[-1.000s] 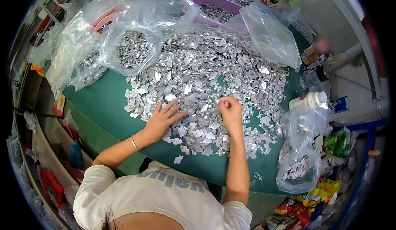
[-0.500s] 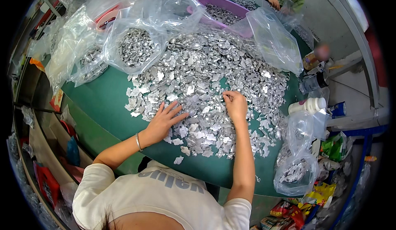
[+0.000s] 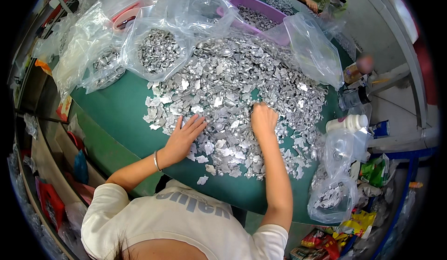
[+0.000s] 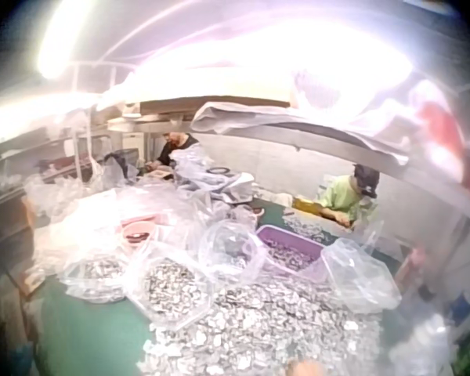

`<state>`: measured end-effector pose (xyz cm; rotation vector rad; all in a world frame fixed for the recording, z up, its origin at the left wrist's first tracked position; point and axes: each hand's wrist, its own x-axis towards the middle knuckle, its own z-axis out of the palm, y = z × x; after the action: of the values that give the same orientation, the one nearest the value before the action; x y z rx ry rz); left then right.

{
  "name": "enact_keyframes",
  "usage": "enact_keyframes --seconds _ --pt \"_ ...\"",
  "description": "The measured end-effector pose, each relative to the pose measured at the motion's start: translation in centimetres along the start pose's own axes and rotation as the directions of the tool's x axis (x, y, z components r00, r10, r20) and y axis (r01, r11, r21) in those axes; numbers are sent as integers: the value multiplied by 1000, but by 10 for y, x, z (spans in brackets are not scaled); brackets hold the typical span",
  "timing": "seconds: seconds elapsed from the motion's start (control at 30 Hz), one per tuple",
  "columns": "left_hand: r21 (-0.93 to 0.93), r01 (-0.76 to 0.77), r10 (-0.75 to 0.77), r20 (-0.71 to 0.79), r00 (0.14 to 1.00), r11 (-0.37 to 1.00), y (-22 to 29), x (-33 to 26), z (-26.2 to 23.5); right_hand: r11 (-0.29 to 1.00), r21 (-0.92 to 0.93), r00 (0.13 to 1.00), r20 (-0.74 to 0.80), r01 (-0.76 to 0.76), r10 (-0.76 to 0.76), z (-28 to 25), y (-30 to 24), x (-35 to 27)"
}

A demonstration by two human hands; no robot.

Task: The person sorts small silver-colored metal stampings on a green workstation table, picking up individual pieces from a large pile and placing them into nearby plastic bags.

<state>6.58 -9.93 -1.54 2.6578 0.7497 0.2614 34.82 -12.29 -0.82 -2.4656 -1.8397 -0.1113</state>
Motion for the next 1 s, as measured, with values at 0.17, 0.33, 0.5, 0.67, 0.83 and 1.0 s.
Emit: enact_keyframes --seconds 0.17,0.33,0.5,0.67,0.83,1.0 --pt "7 6 -6 -21 1000 1000 -1 -1 6 966 257 989 -139 -10 47 -6 2 -9" --pt "-3 16 -16 -20 1000 1000 -2 -1 9 -328 889 931 359 -320 67 -17 3 -23" --pt "-31 8 -9 -40 999 999 -2 -2 10 -811 483 900 420 -330 -116 -20 -27 -36" --pt "-50 17 -20 -50 999 999 -2 -1 14 628 747 963 267 -219 18 -7 -51 -41" --pt "-219 20 -36 -70 997 976 -4 -1 9 921 334 961 248 -202 121 -6 -80 -40" --pt "-687 42 -201 -153 967 726 -5 -3 -5 822 503 964 139 -267 228 -7 -76 -40"
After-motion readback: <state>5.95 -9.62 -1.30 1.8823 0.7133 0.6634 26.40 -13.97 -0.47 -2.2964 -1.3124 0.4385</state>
